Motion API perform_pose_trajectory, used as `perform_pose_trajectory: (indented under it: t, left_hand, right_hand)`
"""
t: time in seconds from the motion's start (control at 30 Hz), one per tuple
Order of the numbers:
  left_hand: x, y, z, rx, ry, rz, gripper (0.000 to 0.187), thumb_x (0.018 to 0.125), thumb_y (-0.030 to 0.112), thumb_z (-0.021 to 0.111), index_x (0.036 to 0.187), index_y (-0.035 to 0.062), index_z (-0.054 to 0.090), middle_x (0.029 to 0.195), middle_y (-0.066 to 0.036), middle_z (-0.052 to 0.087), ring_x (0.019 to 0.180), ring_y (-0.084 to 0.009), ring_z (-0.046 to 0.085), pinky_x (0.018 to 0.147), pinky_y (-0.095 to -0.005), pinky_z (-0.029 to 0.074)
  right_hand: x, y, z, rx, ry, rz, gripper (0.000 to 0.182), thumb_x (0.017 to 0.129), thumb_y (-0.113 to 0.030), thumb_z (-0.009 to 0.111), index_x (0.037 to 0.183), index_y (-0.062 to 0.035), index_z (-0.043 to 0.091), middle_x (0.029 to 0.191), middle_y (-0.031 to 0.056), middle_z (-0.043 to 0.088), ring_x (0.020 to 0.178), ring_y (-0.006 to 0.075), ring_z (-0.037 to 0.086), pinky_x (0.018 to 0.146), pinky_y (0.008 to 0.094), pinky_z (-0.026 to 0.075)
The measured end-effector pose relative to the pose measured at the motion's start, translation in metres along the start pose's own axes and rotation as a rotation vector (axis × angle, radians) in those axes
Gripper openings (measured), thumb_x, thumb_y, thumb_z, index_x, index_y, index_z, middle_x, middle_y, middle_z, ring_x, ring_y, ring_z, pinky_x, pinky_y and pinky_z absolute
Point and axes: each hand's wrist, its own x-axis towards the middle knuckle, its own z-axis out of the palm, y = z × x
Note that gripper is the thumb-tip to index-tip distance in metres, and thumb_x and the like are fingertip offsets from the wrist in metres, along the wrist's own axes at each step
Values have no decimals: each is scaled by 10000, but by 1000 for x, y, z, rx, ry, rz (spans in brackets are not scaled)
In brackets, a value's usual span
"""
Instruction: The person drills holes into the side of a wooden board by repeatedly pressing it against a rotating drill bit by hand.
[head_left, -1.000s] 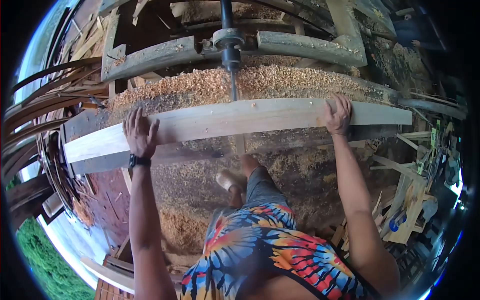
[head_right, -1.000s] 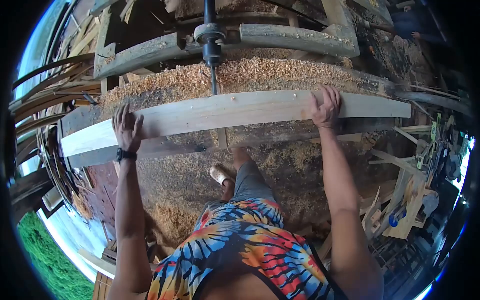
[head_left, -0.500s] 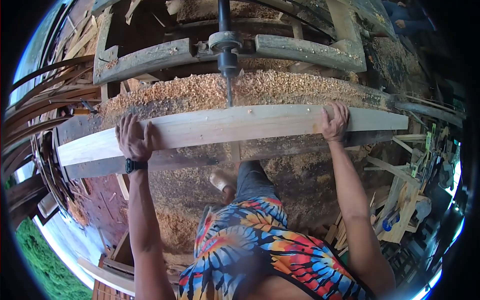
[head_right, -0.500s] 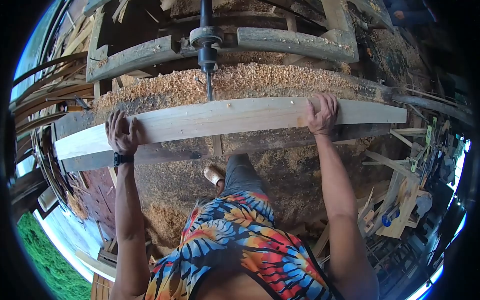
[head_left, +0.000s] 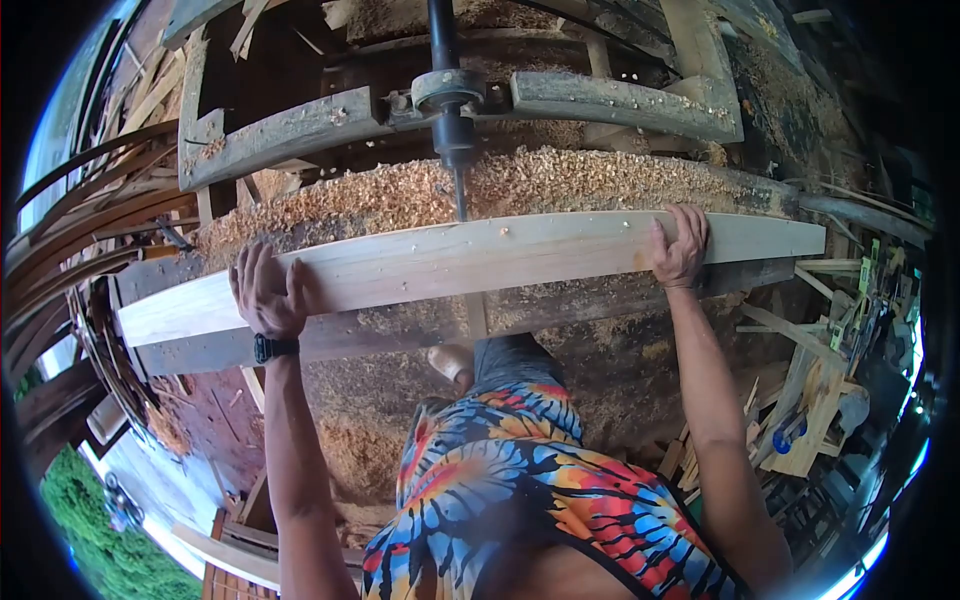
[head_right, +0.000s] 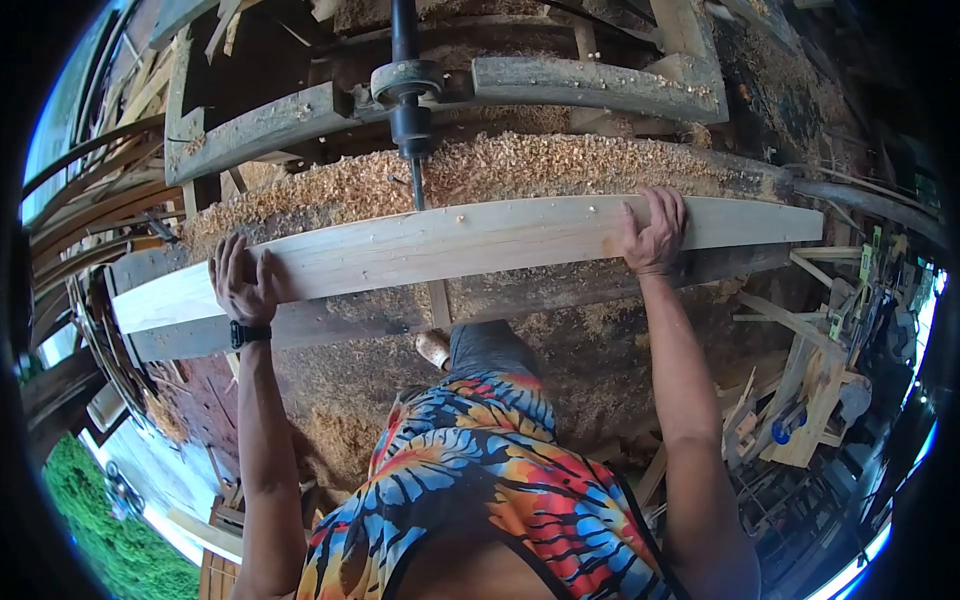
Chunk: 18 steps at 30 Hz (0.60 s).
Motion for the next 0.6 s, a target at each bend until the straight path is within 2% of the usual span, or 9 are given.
perform_pose_trajectory:
  t: [0.6]
  left_hand:
    - [26, 2, 4, 25, 17, 28, 469, 932, 365, 722, 1229, 2, 723, 1303, -207, 708, 1311, -417, 601, 1192, -535, 357]
  right_hand:
    - [23, -2, 4, 23, -2, -14, 427, 945, -403, 703, 1176, -45, 696, 1245, 153, 664, 1290, 388, 539, 1139, 514, 381]
